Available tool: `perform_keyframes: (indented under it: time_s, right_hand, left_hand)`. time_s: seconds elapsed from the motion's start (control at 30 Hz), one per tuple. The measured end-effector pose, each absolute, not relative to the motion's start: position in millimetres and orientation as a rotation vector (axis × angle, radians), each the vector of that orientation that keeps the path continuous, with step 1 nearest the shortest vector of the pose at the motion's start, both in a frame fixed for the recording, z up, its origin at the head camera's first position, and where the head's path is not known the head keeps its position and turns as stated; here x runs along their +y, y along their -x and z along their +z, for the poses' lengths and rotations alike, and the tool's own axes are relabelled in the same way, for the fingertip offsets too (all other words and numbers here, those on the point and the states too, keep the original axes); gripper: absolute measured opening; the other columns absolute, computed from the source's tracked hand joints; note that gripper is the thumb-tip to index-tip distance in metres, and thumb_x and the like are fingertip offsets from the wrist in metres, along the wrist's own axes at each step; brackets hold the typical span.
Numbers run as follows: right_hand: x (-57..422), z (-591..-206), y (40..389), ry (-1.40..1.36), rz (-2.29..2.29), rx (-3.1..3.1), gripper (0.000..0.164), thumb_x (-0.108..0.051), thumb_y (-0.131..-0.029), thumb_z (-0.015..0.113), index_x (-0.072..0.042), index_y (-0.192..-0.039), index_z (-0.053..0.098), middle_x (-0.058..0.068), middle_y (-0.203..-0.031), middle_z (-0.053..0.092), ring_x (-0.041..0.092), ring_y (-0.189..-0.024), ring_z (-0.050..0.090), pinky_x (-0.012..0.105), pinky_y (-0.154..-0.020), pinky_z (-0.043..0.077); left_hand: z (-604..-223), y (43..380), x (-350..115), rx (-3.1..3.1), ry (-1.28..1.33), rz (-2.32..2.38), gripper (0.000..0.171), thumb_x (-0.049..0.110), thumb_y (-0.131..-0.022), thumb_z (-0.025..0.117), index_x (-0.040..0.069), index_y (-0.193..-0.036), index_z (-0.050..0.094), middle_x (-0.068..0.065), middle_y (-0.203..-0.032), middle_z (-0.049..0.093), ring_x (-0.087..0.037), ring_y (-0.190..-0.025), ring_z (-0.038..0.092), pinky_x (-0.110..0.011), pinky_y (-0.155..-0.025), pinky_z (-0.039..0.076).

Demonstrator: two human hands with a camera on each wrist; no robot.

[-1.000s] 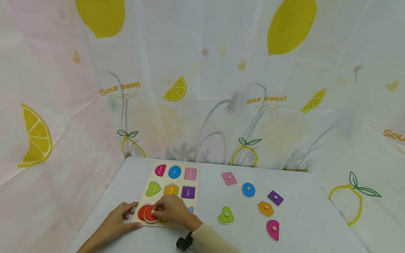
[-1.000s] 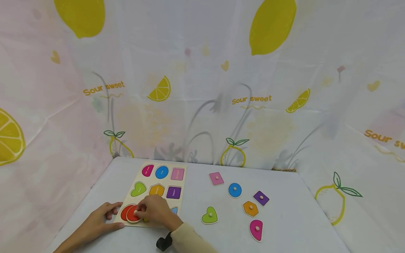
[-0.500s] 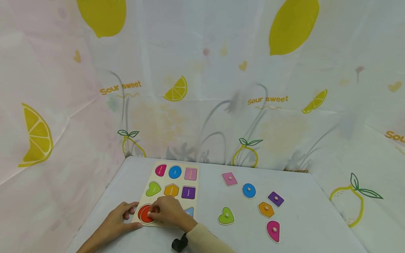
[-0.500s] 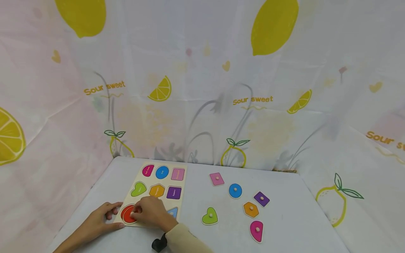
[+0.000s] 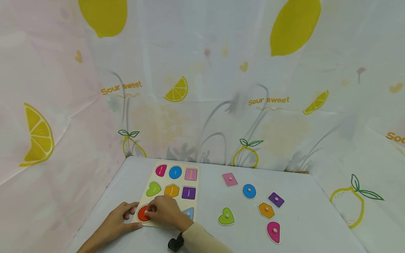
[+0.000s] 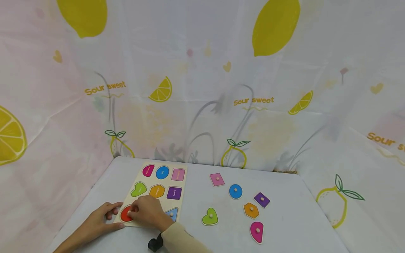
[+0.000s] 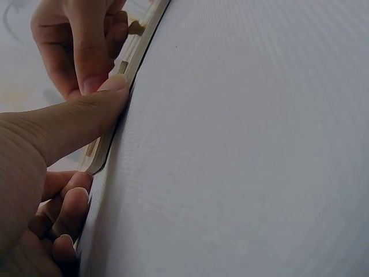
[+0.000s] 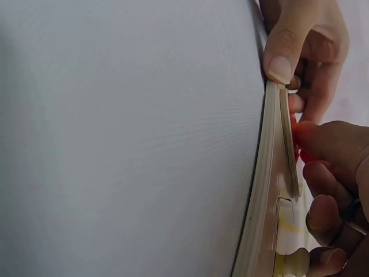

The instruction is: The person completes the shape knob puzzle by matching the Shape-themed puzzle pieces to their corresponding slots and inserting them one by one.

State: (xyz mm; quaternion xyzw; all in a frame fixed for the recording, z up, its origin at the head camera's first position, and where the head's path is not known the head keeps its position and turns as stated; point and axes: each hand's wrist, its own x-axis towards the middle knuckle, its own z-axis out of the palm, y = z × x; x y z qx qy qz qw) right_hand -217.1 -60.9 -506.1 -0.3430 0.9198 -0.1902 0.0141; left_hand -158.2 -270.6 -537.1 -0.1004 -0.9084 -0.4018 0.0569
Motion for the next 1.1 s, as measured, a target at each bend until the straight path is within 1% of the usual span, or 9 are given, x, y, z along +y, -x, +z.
perform_keyframes:
  time_s: [0.43, 0.7, 0.83, 1.0, 1.1]
  right_hand:
    - [-64.7, -505.4, 217.9, 1.015, -0.588, 2.883, 0.016, -0.038, -0.094, 0.076, -0.023, -0.095, 0.082, -0.016, -0.061, 0.05, -0.001, -0.063, 0.044, 0.014, -0.058, 0.035]
    - [-63.3, -505.0, 217.2, 0.992, -0.604, 2.885, 0.017, -0.039, -0.094, 0.076, -0.023, -0.097, 0.082, -0.016, -0.063, 0.051, -0.001, -0.064, 0.044, 0.014, -0.061, 0.036]
    - [-56.5, -500.9, 217.2, 0.979, -0.628, 2.882, 0.018, -0.041, -0.093, 0.077, -0.024, -0.096, 0.082, -0.017, -0.065, 0.054, -0.001, -0.065, 0.045, 0.014, -0.06, 0.038]
    - [-39.8, -495.4, 220.9, 0.943, -0.709, 2.899, 0.013, -0.036, -0.091, 0.08, -0.023, -0.094, 0.081, -0.016, -0.067, 0.053, -0.001, -0.065, 0.045, 0.014, -0.057, 0.039]
    - [-25.6, -493.8, 225.2, 0.954, -0.751, 2.915, 0.011, -0.032, -0.091, 0.08, -0.021, -0.092, 0.08, -0.016, -0.069, 0.053, -0.001, -0.065, 0.045, 0.014, -0.057, 0.039]
  left_hand:
    - [-536.4, 158.4, -270.7, -2.776, 0.302, -1.224, 0.076, 0.034, -0.073, 0.094, -0.003, -0.131, 0.064, 0.002, -0.095, 0.051, -0.004, -0.079, 0.045, -0.024, -0.07, 0.039]
    - [-535.3, 157.6, -269.6, -2.769, 0.306, -1.214, 0.075, 0.034, -0.072, 0.094, -0.003, -0.13, 0.065, 0.003, -0.094, 0.051, -0.004, -0.078, 0.045, -0.024, -0.07, 0.039]
    - [-534.2, 157.9, -268.8, -2.797, 0.286, -1.227, 0.075, 0.033, -0.072, 0.094, -0.003, -0.131, 0.064, 0.002, -0.094, 0.05, -0.005, -0.079, 0.045, -0.024, -0.07, 0.039]
    - [-534.1, 158.4, -268.2, -2.842, 0.219, -1.245, 0.077, 0.032, -0.072, 0.095, -0.003, -0.133, 0.063, 0.0, -0.094, 0.05, -0.009, -0.081, 0.045, -0.024, -0.07, 0.04]
    - [-534.5, 158.9, -268.1, -2.858, 0.187, -1.251, 0.079, 0.031, -0.071, 0.095, -0.003, -0.134, 0.063, 0.0, -0.095, 0.05, -0.01, -0.081, 0.045, -0.024, -0.07, 0.04]
